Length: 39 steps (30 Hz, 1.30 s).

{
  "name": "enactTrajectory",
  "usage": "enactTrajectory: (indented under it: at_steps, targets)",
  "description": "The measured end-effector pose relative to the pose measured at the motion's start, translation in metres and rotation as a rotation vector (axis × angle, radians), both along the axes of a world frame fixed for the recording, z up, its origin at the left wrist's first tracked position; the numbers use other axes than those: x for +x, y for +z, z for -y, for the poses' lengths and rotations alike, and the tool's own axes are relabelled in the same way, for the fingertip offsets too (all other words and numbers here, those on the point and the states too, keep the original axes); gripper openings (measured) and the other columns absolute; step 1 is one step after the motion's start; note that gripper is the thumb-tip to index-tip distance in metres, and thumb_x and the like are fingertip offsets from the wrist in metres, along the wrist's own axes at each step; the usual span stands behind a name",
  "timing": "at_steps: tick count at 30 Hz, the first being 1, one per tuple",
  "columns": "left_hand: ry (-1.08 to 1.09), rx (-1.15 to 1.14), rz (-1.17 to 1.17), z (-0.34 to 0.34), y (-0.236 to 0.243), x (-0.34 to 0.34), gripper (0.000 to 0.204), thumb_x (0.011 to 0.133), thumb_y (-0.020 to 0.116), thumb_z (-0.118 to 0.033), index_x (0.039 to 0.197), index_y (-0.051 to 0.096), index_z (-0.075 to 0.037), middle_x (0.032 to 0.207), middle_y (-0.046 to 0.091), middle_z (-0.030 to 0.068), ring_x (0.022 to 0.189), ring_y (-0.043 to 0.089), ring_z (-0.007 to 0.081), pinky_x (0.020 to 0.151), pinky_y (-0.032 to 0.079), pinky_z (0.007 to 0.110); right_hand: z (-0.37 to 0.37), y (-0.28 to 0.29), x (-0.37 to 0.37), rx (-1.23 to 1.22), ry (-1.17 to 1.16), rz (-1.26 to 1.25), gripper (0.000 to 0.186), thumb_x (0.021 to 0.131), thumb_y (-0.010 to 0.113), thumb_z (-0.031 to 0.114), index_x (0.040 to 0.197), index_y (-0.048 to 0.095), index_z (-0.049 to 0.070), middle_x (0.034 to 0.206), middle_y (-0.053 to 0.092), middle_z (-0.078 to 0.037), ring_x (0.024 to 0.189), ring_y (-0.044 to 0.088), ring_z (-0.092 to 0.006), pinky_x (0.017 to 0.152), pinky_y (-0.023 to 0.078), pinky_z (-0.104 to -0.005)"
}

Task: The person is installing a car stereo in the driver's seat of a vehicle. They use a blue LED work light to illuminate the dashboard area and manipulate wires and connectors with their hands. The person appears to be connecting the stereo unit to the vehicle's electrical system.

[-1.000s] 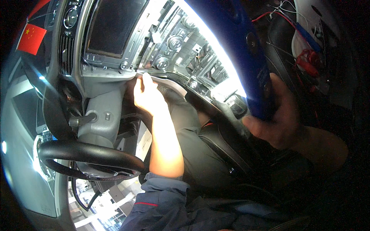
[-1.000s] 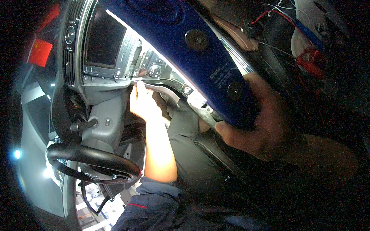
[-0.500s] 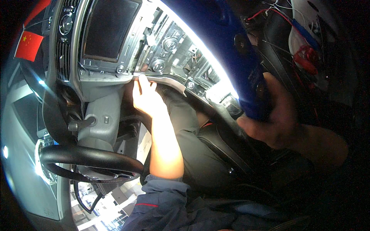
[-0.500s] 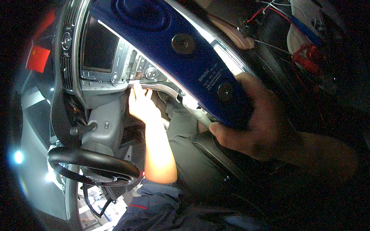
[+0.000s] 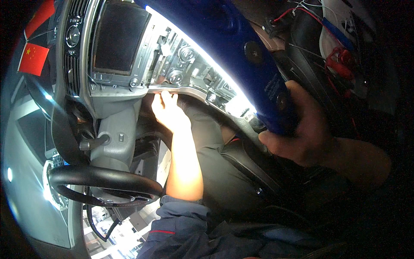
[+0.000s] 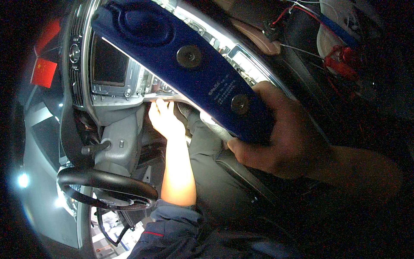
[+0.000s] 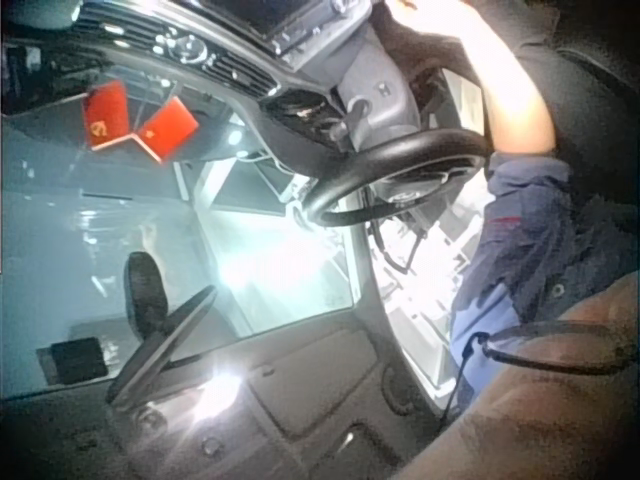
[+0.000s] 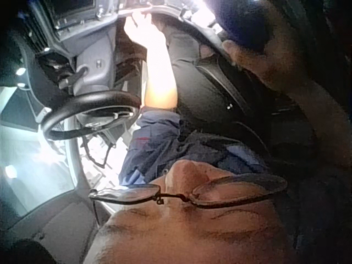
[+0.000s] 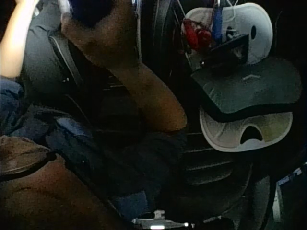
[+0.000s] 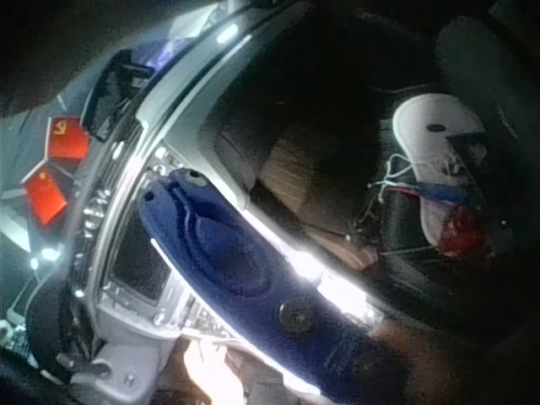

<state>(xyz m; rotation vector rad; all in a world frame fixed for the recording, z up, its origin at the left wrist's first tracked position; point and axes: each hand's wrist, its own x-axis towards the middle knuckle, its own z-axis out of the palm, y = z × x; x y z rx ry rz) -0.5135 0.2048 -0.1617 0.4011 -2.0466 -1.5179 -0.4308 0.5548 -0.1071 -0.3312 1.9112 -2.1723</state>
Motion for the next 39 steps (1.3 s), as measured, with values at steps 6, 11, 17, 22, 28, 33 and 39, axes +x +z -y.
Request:
enactTrajectory:
  at_steps: [6,11,17,22,28,33,39]
  targets:
    - [-0.048,0.119,0.113,0.005,-0.001,0.003,0.041,0.102,0.064,-0.02,0.131,0.046,0.003,0.116,0.06,0.0159,0.096,0.065,0.0244,0.085,0.061,0.042,0.001,0.0,0.0,0.02,0.023,-0.005,0.044,0.079,0.076,0.008,0.114,0.05,0.01,0.095,0.053,-0.002,0.086,0.054,-0.0117,0.076,0.048,-0.0345]
    - [-0.059,-0.104,0.336,-0.014,-0.012,0.007,0.043,0.093,0.079,-0.022,0.109,0.046,-0.001,0.093,0.055,0.0104,0.071,0.06,0.0144,0.053,0.056,0.028,0.002,-0.002,-0.001,-0.022,0.028,0.035,0.043,0.08,0.076,0.008,0.115,0.05,0.009,0.096,0.054,-0.002,0.086,0.054,-0.0119,0.076,0.048,-0.0349]
    - [-0.012,-0.536,0.48,-0.034,-0.022,0.01,0.053,0.101,0.063,-0.044,0.116,0.047,0.004,0.102,0.066,0.0227,0.088,0.069,0.0283,0.075,0.057,0.037,0.001,-0.005,-0.002,-0.004,0.038,0.008,0.044,0.079,0.077,0.012,0.115,0.05,0.009,0.096,0.053,-0.002,0.084,0.053,-0.0124,0.075,0.048,-0.035]
    - [0.034,-0.542,0.502,-0.036,-0.014,0.009,0.046,0.1,0.064,-0.04,0.116,0.052,0.001,0.1,0.066,0.0177,0.085,0.068,0.0246,0.076,0.056,0.038,0.001,-0.004,-0.002,0.004,0.026,0.012,0.045,0.078,0.077,0.014,0.114,0.051,0.009,0.095,0.052,-0.002,0.083,0.053,-0.0132,0.074,0.047,-0.0353]
    - [0.014,-0.497,0.562,-0.036,-0.007,0.014,0.043,0.099,0.063,-0.036,0.116,0.054,0.003,0.1,0.068,0.0209,0.086,0.068,0.0293,0.081,0.056,0.041,0.001,-0.003,-0.003,0.041,0.032,0.04,0.047,0.076,0.078,0.014,0.114,0.051,0.01,0.095,0.054,-0.005,0.082,0.056,-0.0165,0.074,0.049,-0.0374]
    - [-0.034,-0.499,0.504,-0.027,-0.014,0.011,0.044,0.099,0.063,-0.036,0.115,0.054,0.004,0.099,0.068,0.0228,0.084,0.068,0.0303,0.081,0.056,0.042,-0.001,-0.009,-0.008,0.03,0.047,-0.139,0.05,0.076,0.081,0.016,0.115,0.051,0.009,0.095,0.06,-0.009,0.079,0.064,-0.0213,0.071,0.054,-0.0384]
    - [-0.043,-0.433,0.505,-0.022,-0.015,0.022,0.044,0.099,0.063,-0.036,0.115,0.054,0.004,0.1,0.068,0.023,0.086,0.068,0.031,0.083,0.055,0.042,-0.007,-0.012,-0.017,0.005,0.055,-0.239,0.058,0.073,0.086,0.017,0.119,0.052,0.007,0.096,0.064,-0.011,0.081,0.069,-0.0237,0.073,0.058,-0.0378]
